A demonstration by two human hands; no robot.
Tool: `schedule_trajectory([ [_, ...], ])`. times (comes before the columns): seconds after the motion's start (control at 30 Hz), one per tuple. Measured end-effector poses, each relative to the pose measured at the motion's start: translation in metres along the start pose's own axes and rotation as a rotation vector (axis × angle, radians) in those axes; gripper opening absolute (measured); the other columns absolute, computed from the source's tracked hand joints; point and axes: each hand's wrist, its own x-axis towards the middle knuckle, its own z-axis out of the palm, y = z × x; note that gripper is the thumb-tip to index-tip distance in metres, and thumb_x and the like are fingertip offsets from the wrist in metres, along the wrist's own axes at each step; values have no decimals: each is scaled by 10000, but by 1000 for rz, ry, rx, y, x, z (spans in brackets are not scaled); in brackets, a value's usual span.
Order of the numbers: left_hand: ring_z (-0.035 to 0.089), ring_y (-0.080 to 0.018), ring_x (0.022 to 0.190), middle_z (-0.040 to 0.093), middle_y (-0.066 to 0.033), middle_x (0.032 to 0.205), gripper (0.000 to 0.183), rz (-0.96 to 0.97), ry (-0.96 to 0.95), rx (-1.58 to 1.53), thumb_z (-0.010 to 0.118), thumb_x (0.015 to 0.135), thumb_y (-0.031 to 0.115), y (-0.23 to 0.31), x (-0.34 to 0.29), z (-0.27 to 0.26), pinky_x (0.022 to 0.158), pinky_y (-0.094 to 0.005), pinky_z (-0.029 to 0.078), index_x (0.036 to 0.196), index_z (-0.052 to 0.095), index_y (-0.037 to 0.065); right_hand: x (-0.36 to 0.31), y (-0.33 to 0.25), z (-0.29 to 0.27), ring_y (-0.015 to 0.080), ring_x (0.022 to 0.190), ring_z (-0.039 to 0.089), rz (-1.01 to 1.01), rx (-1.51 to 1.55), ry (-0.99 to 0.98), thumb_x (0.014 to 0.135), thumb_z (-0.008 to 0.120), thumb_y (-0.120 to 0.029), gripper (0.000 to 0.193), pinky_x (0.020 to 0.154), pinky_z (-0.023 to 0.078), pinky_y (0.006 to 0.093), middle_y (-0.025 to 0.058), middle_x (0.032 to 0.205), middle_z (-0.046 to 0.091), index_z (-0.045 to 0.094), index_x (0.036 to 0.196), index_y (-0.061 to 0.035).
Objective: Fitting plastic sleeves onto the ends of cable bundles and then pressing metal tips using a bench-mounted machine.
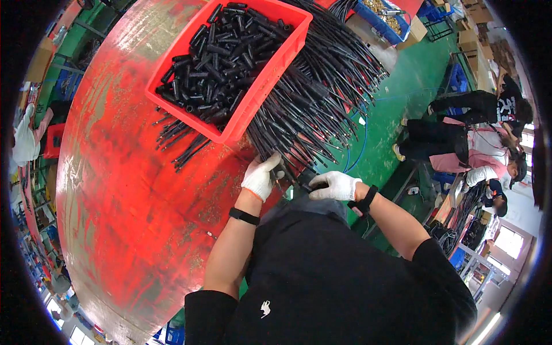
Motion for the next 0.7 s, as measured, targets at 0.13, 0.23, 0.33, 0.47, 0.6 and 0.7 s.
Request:
schedule_trajectory([
  [0.13,671,-147,798,706,-11,978,203,26,15,-13,747,1000,115,-8,7,-3,651,-289,559,1176,651,88,-2,3,3,317,1161,707,-13,33,-14,948,761,-447,566,1040,524,401,187,1237,765,727,1303,-8],
  [0.23,666,-145,780,705,-8,963,206,37,17,-2,767,984,111,-11,9,-3,650,-292,555,1158,660,87,0,2,2,296,1099,710,20,87,-45,970,742,-447,546,1004,532,406,175,1190,771,734,1285,-2],
  [0.33,655,-141,755,701,-8,935,215,27,26,13,793,966,117,-10,10,1,636,-292,540,1139,669,90,4,-8,3,267,1048,705,138,253,-68,989,726,-450,531,971,536,406,158,1140,775,742,1263,4],
  [0.47,614,-156,686,689,-17,909,231,19,31,52,797,978,167,-11,15,3,595,-316,503,1151,668,84,14,-59,-7,248,1024,713,233,282,-28,998,709,-467,535,955,544,400,152,1120,785,752,1232,11],
  [0.6,595,-141,674,662,-7,861,240,-10,199,117,764,1013,301,1,-1,3,591,-316,479,1102,679,94,63,-58,-14,293,1033,740,71,37,107,992,675,-533,598,951,555,404,198,1107,790,770,1196,21],
  [0.7,597,-144,674,652,-10,842,261,34,118,5,736,1029,340,2,-4,-28,587,-315,473,1100,678,96,100,-81,-29,324,1035,753,112,3,144,968,684,-530,610,944,572,435,230,1115,785,766,1218,20],
])
